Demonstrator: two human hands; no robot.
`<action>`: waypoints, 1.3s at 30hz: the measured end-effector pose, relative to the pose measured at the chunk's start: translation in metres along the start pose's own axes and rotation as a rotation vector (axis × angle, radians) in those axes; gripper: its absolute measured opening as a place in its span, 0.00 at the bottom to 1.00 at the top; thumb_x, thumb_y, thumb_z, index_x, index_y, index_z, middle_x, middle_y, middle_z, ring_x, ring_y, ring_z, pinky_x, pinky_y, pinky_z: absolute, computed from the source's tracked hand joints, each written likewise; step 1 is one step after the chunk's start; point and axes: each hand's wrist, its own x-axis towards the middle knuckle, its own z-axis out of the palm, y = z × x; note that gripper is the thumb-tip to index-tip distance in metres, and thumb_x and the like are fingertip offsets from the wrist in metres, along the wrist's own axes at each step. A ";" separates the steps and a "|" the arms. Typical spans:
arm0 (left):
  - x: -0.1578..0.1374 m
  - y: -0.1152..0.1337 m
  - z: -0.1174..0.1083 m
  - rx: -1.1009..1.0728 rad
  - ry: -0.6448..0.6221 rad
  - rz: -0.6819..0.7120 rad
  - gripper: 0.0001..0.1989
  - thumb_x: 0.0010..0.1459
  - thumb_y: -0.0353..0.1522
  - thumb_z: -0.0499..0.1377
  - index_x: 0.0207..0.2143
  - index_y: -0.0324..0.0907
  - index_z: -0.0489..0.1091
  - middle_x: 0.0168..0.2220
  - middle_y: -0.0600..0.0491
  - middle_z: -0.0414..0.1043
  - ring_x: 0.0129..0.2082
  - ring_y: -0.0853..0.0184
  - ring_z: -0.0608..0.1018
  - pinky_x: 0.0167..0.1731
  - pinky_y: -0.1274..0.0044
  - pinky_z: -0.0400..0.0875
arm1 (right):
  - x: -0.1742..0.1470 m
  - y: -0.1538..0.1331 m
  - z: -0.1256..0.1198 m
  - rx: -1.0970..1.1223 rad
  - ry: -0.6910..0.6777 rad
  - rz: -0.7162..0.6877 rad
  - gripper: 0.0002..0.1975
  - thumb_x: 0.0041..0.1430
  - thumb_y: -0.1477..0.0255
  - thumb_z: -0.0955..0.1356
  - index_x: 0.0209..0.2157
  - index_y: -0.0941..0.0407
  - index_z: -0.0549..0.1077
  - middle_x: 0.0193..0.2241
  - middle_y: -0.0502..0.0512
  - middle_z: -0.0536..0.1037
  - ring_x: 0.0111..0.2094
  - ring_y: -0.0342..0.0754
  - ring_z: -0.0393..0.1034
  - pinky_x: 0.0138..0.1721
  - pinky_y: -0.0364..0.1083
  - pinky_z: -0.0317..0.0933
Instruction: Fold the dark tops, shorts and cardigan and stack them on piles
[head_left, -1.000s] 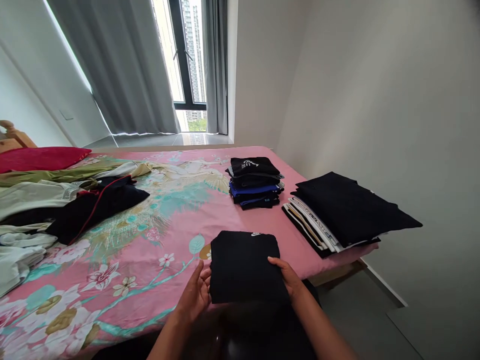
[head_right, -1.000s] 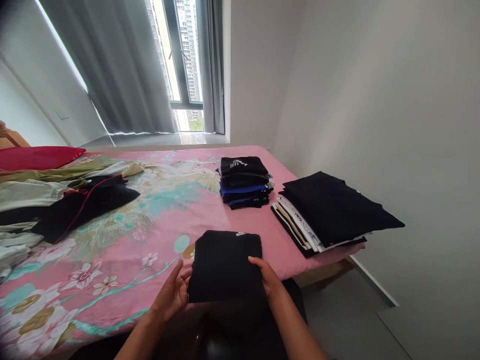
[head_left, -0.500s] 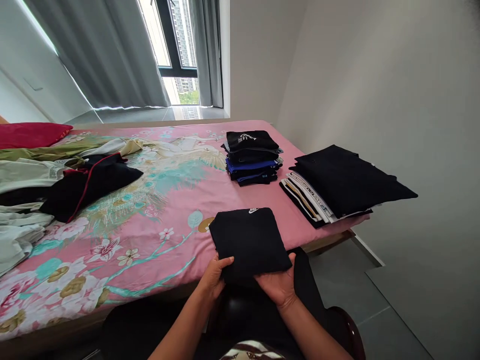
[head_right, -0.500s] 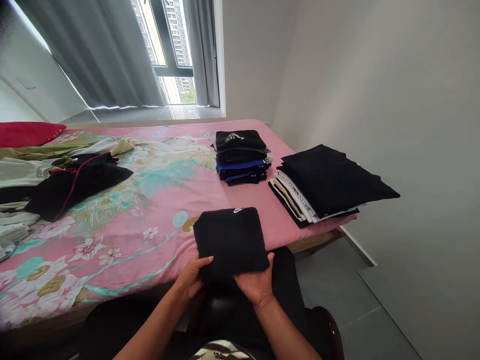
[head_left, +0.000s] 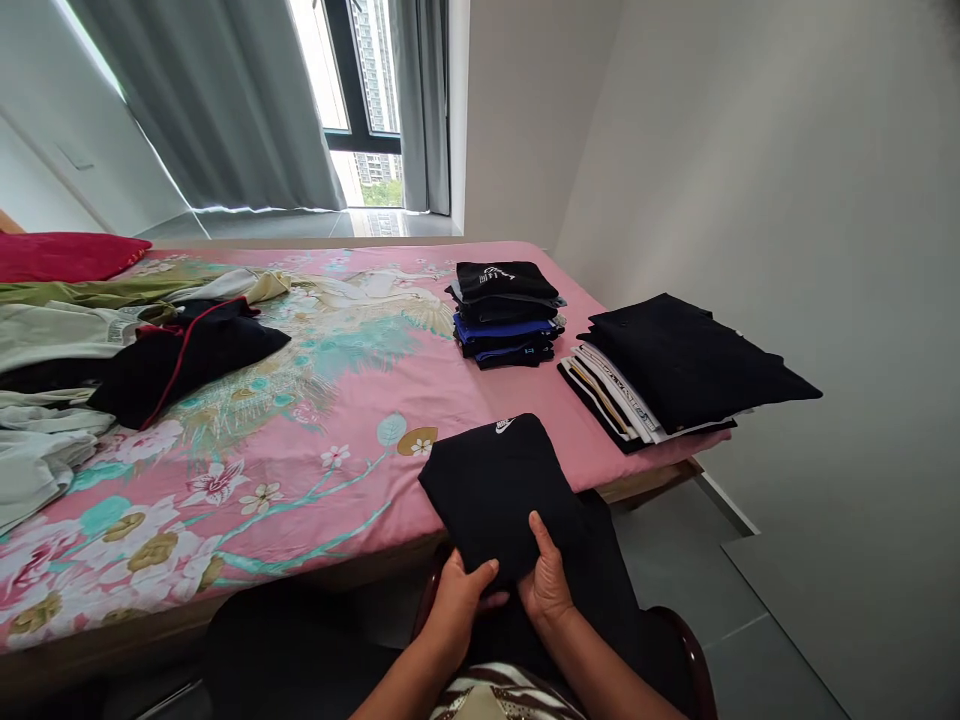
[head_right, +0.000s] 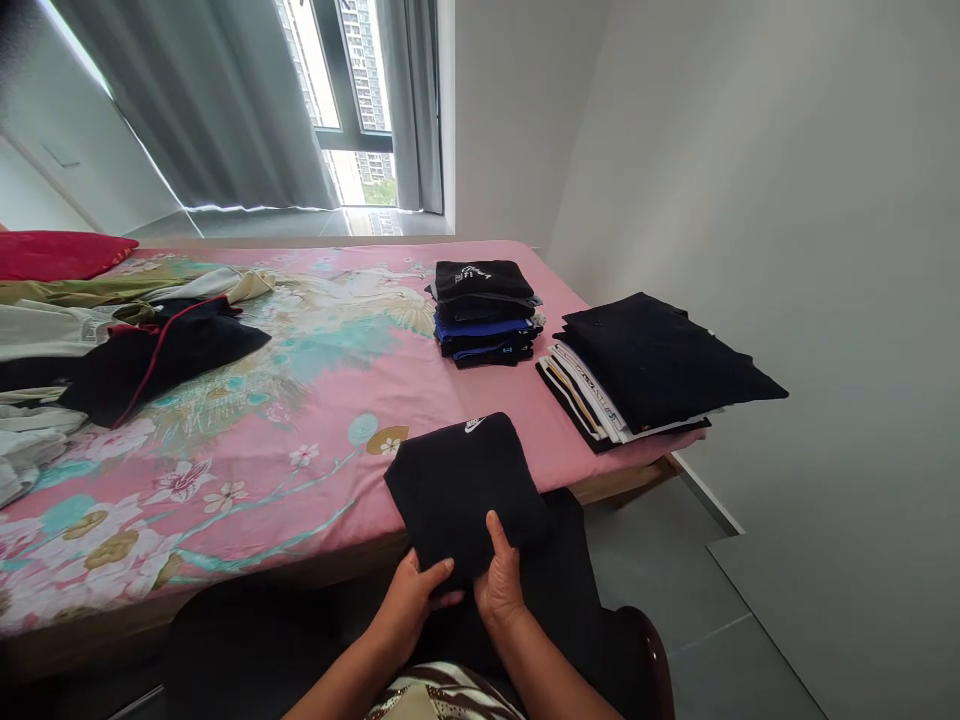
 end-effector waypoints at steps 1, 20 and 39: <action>-0.005 0.002 -0.004 0.169 -0.061 -0.035 0.17 0.45 0.32 0.64 0.40 0.42 0.70 0.36 0.47 0.76 0.31 0.63 0.77 0.27 0.76 0.71 | -0.001 0.001 0.001 -0.001 0.030 -0.006 0.27 0.49 0.62 0.71 0.51 0.56 0.69 0.43 0.52 0.77 0.50 0.51 0.68 0.53 0.52 0.63; 0.112 0.087 0.056 0.490 -0.267 0.725 0.22 0.34 0.23 0.70 0.35 0.48 0.75 0.54 0.49 0.68 0.64 0.55 0.54 0.62 0.60 0.28 | 0.004 0.004 -0.006 0.066 -0.076 0.087 0.28 0.54 0.53 0.65 0.52 0.54 0.69 0.49 0.54 0.74 0.54 0.53 0.65 0.54 0.57 0.61; 0.092 0.115 -0.051 1.414 0.335 0.999 0.18 0.61 0.36 0.50 0.51 0.44 0.68 0.60 0.45 0.60 0.63 0.57 0.56 0.60 0.56 0.46 | -0.016 -0.038 0.026 -0.074 0.033 0.205 0.24 0.48 0.59 0.71 0.41 0.63 0.76 0.40 0.61 0.78 0.50 0.57 0.68 0.52 0.56 0.62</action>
